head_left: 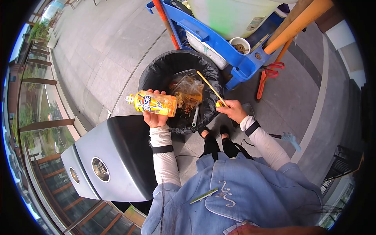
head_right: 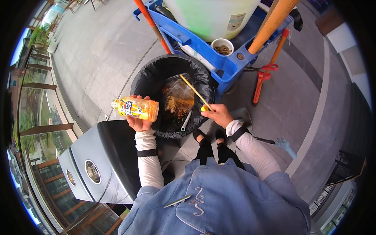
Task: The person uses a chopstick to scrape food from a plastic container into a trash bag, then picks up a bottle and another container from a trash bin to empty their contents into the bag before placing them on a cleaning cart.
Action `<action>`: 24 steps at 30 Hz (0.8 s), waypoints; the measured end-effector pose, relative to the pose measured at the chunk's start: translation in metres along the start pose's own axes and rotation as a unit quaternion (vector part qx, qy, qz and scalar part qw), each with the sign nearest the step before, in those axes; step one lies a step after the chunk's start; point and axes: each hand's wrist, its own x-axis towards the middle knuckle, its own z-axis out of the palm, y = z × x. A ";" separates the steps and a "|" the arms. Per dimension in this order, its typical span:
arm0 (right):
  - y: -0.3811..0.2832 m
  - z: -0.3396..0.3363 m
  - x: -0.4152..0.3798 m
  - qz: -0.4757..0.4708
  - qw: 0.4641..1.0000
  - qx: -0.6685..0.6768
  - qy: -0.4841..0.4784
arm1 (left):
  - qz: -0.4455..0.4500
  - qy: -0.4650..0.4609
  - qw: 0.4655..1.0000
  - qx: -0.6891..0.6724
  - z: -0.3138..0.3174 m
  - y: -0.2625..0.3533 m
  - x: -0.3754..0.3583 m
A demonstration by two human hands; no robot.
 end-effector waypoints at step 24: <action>-0.083 0.028 0.030 -0.219 0.967 -0.066 -0.114 | -0.161 -0.160 0.611 0.758 0.046 -0.004 0.014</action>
